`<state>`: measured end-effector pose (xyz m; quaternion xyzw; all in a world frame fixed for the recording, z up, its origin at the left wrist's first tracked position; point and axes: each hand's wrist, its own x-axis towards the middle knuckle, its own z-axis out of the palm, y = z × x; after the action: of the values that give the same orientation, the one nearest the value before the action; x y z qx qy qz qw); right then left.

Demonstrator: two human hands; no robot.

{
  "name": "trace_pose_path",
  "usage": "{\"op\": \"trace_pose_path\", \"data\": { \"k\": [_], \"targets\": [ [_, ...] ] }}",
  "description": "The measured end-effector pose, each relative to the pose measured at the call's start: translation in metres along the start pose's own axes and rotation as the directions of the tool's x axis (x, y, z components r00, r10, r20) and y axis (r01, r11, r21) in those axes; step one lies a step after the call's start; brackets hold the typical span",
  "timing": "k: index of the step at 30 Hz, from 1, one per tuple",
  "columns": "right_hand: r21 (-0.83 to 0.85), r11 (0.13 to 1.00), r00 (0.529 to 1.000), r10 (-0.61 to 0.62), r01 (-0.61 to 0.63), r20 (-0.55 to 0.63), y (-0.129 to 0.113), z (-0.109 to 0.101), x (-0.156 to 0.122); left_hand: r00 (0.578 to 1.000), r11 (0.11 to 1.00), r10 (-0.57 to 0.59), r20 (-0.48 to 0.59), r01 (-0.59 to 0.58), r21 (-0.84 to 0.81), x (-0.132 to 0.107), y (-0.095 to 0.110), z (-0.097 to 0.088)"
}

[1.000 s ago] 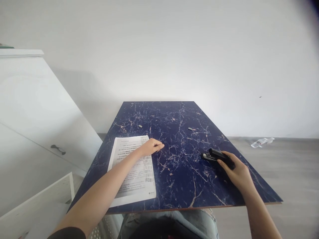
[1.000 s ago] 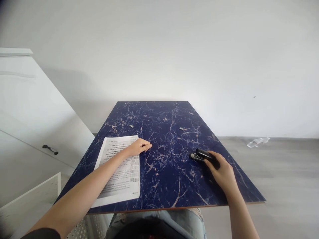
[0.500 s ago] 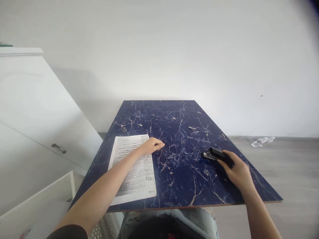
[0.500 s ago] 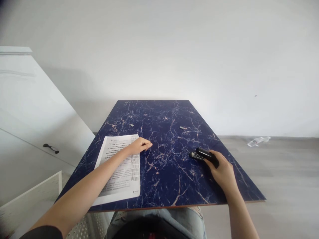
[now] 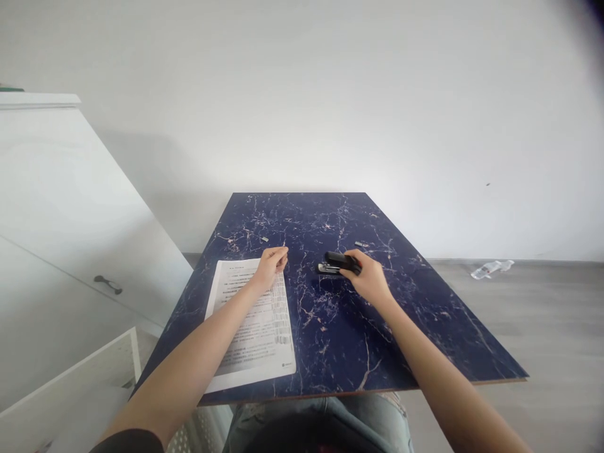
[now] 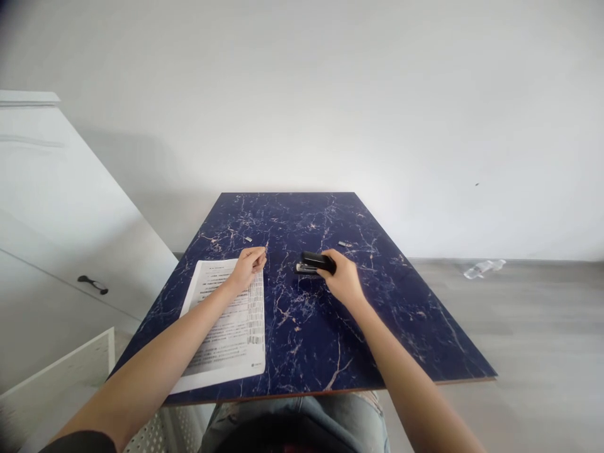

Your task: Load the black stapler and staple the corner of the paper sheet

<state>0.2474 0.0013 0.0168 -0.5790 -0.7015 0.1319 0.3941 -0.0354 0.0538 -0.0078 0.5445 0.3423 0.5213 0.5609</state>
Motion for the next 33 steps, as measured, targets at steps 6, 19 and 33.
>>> {"op": "trace_pose_path", "data": {
  "k": [6,19,33],
  "targets": [
    [0.099,0.991,0.993,-0.099,0.092,0.064,-0.001,0.046,0.038,0.998,0.998,-0.004,-0.058,0.001,-0.058,0.001,-0.001,-0.001],
    [0.054,0.991,0.989,-0.127,0.123,0.081,0.017,0.058,0.034,0.996,1.000,-0.018,-0.089,0.016,-0.027,0.004,-0.011,-0.002],
    [0.380,0.893,0.962,0.272,-0.240,-0.033,0.029,0.049,0.034,0.989,0.995,-0.071,-0.126,0.063,-0.072,0.023,0.093,-0.020]
  ]
}}
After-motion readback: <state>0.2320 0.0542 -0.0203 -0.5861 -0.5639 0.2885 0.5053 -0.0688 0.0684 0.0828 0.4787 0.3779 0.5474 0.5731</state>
